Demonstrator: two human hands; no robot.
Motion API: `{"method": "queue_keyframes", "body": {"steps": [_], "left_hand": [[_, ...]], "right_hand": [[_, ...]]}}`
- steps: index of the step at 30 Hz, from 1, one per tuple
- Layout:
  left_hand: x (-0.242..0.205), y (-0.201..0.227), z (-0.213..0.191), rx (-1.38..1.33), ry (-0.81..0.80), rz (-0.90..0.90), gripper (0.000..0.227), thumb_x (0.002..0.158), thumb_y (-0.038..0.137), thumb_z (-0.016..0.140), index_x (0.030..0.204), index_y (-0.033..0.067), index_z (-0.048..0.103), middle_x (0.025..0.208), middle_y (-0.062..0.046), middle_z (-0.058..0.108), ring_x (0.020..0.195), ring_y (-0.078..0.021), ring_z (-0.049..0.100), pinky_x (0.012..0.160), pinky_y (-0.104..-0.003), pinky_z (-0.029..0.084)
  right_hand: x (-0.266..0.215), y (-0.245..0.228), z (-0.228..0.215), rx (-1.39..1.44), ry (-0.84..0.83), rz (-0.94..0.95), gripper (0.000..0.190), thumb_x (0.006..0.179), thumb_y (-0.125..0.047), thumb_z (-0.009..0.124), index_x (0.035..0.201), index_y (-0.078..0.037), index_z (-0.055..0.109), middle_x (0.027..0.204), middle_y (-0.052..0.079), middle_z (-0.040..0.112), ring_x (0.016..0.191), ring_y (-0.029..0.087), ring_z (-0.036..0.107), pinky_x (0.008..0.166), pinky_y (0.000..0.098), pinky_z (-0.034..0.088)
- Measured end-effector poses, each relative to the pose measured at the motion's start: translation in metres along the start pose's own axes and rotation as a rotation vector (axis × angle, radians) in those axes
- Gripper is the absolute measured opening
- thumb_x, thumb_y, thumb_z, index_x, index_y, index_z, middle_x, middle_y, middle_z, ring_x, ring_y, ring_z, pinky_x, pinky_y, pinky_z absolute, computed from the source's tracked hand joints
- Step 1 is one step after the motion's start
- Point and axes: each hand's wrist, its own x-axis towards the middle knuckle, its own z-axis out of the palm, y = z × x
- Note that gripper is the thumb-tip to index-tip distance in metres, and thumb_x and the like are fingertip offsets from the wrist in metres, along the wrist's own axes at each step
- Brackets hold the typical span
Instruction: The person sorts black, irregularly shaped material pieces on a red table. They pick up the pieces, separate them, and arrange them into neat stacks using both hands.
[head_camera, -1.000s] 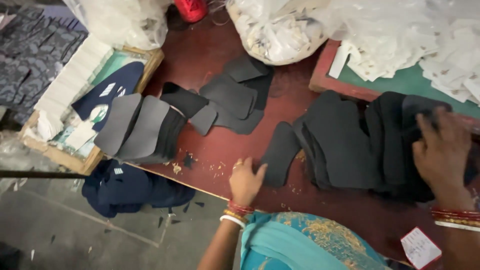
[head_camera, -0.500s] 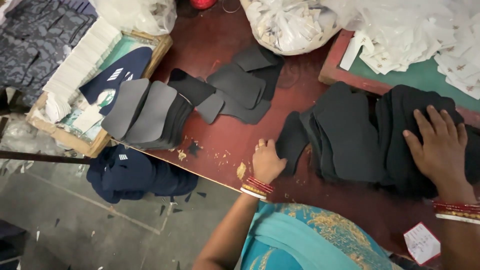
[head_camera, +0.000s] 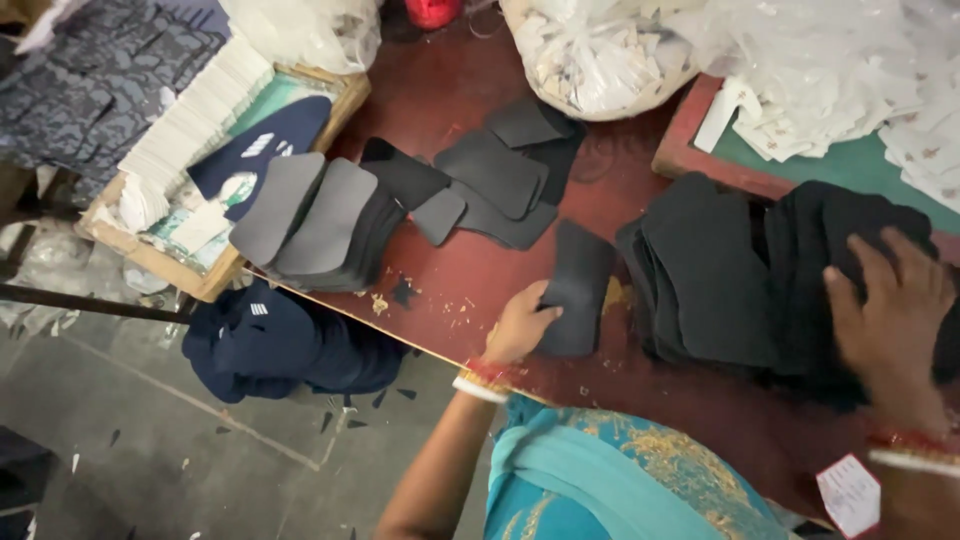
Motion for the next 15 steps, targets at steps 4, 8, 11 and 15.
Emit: {"method": "queue_keyframes", "body": {"steps": [4,8,11,15], "left_hand": [[-0.03,0.059,-0.016,-0.649,0.039,-0.128,0.022,0.091,-0.001,0.069,0.113,-0.0012,0.07,0.102,-0.005,0.074,0.093,-0.0123,0.068,0.084,-0.028,0.057],[-0.042,0.071,0.019,-0.794,0.1,-0.16,0.009,0.088,-0.005,0.075,0.097,-0.0014,0.074,0.089,-0.001,0.075,0.08,-0.0082,0.067,0.075,-0.026,0.056],[-0.045,0.081,0.038,-0.83,0.1,-0.066,0.009,0.087,-0.007,0.077,0.091,-0.0007,0.072,0.088,0.001,0.073,0.08,-0.0065,0.065,0.074,-0.024,0.055],[-0.048,0.105,0.034,-0.78,0.066,-0.013,0.011,0.088,-0.007,0.078,0.094,-0.0007,0.071,0.092,-0.001,0.073,0.084,-0.007,0.065,0.077,-0.025,0.055]], "right_hand": [[0.012,-0.102,-0.08,0.732,-0.061,0.191,0.031,0.105,-0.029,0.067,0.129,-0.009,0.064,0.118,0.011,0.067,0.108,0.025,0.064,0.095,0.0406,0.051],[0.016,-0.175,-0.095,1.215,-0.252,0.19,0.038,0.087,-0.026,0.075,0.116,-0.006,0.06,0.096,0.005,0.07,0.085,0.015,0.07,0.074,0.03,0.057],[0.014,-0.186,-0.1,1.16,-0.23,0.273,0.03,0.082,-0.02,0.084,0.096,-0.003,0.063,0.079,0.006,0.064,0.068,0.013,0.058,0.064,0.0287,0.051],[0.01,-0.177,-0.104,1.304,-0.221,0.352,0.02,0.086,-0.014,0.081,0.087,-0.002,0.066,0.074,0.003,0.063,0.066,0.007,0.054,0.059,0.0277,0.048]]}}
